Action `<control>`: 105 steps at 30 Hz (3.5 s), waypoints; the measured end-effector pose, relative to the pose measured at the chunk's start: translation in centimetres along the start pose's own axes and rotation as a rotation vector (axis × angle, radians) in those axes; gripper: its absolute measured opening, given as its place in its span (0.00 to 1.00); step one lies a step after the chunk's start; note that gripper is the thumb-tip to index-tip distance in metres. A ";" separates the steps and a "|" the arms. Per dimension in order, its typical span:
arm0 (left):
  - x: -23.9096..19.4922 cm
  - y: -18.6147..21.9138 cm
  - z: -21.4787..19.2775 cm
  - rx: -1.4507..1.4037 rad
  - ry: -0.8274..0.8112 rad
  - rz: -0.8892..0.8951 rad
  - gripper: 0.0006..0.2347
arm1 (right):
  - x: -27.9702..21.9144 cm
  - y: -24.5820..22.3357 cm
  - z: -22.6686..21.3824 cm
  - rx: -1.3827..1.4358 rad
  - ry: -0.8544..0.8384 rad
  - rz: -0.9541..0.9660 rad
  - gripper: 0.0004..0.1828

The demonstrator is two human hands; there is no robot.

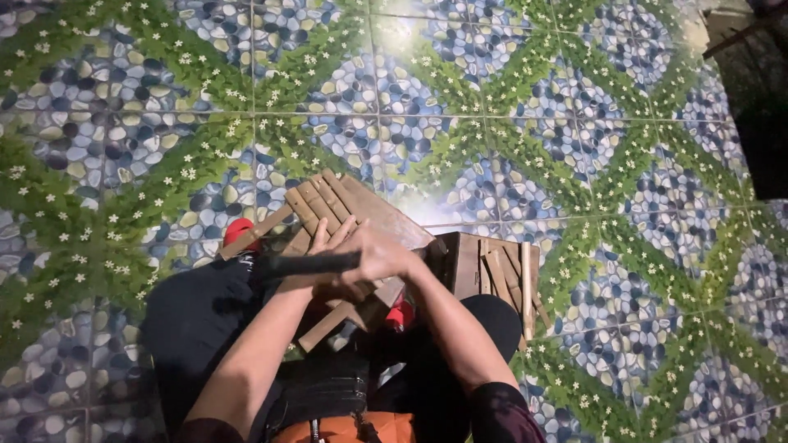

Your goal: Assembling a bamboo stool by hammering slats onto a frame while sitting on the floor

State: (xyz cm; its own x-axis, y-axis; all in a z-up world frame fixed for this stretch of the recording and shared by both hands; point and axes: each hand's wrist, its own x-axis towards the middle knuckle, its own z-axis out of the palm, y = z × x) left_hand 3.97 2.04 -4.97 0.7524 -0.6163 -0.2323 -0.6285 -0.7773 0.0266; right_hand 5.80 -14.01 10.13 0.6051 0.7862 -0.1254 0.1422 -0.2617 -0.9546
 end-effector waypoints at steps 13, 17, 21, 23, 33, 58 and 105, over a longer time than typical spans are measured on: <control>-3.4 0.2 -9.5 -0.292 -0.057 0.003 0.32 | 4.6 9.5 12.4 -0.787 -0.024 -0.079 0.14; -3.6 0.7 -10.9 -0.367 -0.032 0.007 0.29 | 4.0 2.9 9.5 -0.804 -0.064 -0.089 0.11; -2.2 0.8 -6.2 -0.234 -0.013 0.008 0.27 | 2.3 4.6 11.3 -0.659 -0.083 -0.015 0.11; -1.3 0.5 -3.1 -0.246 0.093 -0.011 0.32 | 2.9 5.3 11.8 -0.727 -0.053 -0.039 0.08; -3.8 0.3 -8.8 -0.341 0.068 -0.002 0.32 | 2.3 1.5 8.6 -0.713 0.028 -0.098 0.06; -1.5 0.7 -8.3 -0.263 -0.103 -0.020 0.49 | -6.1 -7.4 7.7 -0.767 -0.220 0.062 0.08; -0.3 5.3 -9.9 -0.035 0.054 -0.110 0.54 | -21.1 2.3 3.8 0.611 1.042 -0.506 0.27</control>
State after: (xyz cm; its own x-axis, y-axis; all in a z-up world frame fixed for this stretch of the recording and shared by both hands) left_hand 2.35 -3.13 4.88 0.8266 -0.5323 -0.1825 -0.5352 -0.8439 0.0376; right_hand -9.63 -29.12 9.60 0.9470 -0.1492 0.2844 0.3212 0.4439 -0.8366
